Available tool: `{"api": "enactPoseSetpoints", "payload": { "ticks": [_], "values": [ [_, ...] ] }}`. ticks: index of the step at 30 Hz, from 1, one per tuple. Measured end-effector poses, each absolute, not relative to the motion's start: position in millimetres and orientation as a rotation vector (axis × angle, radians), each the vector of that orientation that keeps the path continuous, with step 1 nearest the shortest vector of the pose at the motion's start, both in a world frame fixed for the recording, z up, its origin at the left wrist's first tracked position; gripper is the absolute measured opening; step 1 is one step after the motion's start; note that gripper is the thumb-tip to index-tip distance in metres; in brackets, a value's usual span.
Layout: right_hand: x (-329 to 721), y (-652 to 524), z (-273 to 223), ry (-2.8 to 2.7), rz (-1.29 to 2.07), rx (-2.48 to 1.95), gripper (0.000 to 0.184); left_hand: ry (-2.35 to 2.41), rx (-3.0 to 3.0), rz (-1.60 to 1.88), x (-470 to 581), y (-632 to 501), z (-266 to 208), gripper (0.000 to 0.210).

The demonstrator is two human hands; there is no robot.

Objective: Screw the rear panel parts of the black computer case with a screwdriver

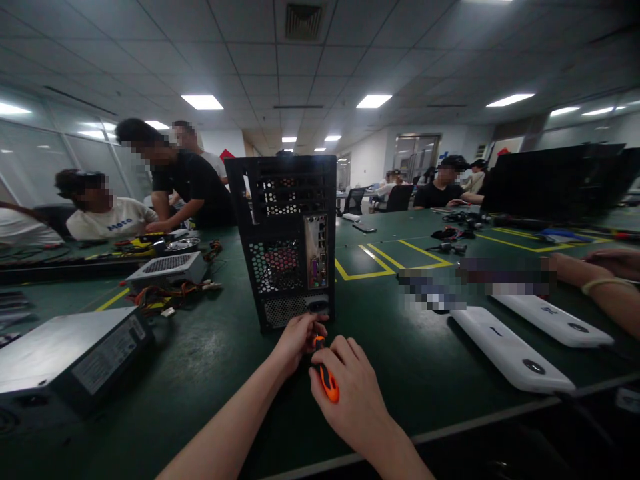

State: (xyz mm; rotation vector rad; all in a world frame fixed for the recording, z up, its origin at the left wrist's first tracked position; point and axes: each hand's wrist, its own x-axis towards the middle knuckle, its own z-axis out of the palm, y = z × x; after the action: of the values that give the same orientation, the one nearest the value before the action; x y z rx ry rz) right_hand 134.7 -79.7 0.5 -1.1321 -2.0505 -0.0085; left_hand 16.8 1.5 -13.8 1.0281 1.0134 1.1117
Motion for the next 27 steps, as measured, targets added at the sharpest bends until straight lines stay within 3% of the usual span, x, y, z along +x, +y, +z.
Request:
{"api": "enactPoseSetpoints", "payload": {
  "ticks": [4, 27],
  "values": [
    [134.7, -80.6, 3.2, -2.003, 0.096, -1.136, 0.023, 1.019, 1.034, 1.09, 16.9, 1.0, -13.2, 0.035],
    [135.4, -79.1, -1.1, -1.989, -0.05, -1.106, 0.011, 1.156, 1.118, 1.142, 15.4, -0.2, -12.2, 0.033]
  ]
}}
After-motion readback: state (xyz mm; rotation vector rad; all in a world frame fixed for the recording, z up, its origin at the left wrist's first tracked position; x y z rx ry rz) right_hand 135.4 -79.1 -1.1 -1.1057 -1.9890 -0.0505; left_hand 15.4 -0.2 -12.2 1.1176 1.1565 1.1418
